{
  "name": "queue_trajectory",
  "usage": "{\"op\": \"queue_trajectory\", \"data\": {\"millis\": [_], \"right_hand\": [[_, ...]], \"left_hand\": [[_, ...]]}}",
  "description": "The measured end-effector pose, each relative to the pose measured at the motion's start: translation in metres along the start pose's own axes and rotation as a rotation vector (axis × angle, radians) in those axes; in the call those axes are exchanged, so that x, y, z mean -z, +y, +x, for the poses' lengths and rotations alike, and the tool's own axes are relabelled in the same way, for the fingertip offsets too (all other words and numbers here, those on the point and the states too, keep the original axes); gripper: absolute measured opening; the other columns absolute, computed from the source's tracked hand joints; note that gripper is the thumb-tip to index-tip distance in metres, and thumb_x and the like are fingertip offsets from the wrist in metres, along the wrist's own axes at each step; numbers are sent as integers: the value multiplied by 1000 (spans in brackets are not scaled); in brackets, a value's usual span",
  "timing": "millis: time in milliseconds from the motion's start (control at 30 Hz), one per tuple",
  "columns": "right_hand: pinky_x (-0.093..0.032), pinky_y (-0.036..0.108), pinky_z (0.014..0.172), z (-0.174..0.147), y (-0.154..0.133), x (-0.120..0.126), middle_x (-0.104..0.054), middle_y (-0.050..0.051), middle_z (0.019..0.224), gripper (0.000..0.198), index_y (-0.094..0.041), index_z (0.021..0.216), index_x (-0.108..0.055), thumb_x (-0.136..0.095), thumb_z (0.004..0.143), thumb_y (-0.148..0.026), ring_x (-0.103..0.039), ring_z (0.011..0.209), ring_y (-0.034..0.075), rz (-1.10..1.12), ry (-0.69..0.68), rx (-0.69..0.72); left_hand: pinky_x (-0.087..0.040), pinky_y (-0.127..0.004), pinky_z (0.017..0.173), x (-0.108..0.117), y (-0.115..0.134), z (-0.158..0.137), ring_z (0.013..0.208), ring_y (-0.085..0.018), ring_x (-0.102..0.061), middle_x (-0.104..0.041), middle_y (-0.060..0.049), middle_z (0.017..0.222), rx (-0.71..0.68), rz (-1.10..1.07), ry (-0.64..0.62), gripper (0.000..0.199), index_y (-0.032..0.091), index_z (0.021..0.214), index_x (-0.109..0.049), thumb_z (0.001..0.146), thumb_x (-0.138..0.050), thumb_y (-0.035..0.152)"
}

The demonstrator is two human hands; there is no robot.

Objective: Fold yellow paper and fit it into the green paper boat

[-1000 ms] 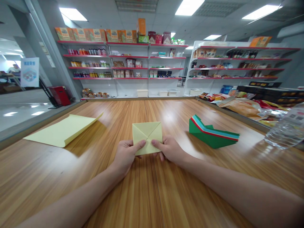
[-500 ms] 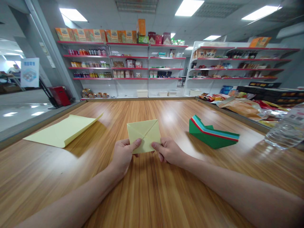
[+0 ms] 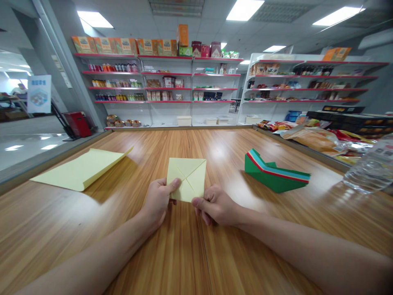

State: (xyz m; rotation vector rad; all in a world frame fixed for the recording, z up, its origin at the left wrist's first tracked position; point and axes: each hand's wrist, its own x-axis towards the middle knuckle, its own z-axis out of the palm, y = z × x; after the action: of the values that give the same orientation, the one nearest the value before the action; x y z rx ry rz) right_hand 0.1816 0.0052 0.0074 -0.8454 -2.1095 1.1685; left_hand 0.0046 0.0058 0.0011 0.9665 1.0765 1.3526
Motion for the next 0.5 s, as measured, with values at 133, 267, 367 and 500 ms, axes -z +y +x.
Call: {"op": "queue_trajectory", "data": {"millis": [133,267,367,500], "right_hand": [[-32,16,32,0,0,-2,-52,2,39,55,-11,55,-58,-42,86,-54,-43,31,7,64,-2,-15],[-32,15,34,4,3,-3,-54,1,45,48,-11,59,-59,-48,84,-50,-44,36,6,155,111,-109],[-35,16,35,7,2,-4,-55,2,49,44,-11,59,-57,-53,81,-49,-47,39,7,201,189,-150],[-34,16,33,6,3,-3,-52,1,45,48,-11,54,-55,-53,80,-51,-45,35,6,239,161,-183]], "left_hand": [[-32,-19,40,1,1,-1,45,-9,-47,-60,-3,56,-26,-77,-26,28,10,65,-62,65,-73,35],[-39,-20,46,1,0,-1,53,-11,-53,-64,-5,64,-52,-103,-55,25,10,73,-66,68,-72,33],[-46,-24,56,1,0,0,62,-15,-59,-66,-8,68,-38,-79,-146,26,8,77,-68,68,-73,32],[-49,-27,62,-2,2,0,66,-17,-62,-69,-11,75,-36,-144,-177,32,8,85,-68,69,-72,35]]}}
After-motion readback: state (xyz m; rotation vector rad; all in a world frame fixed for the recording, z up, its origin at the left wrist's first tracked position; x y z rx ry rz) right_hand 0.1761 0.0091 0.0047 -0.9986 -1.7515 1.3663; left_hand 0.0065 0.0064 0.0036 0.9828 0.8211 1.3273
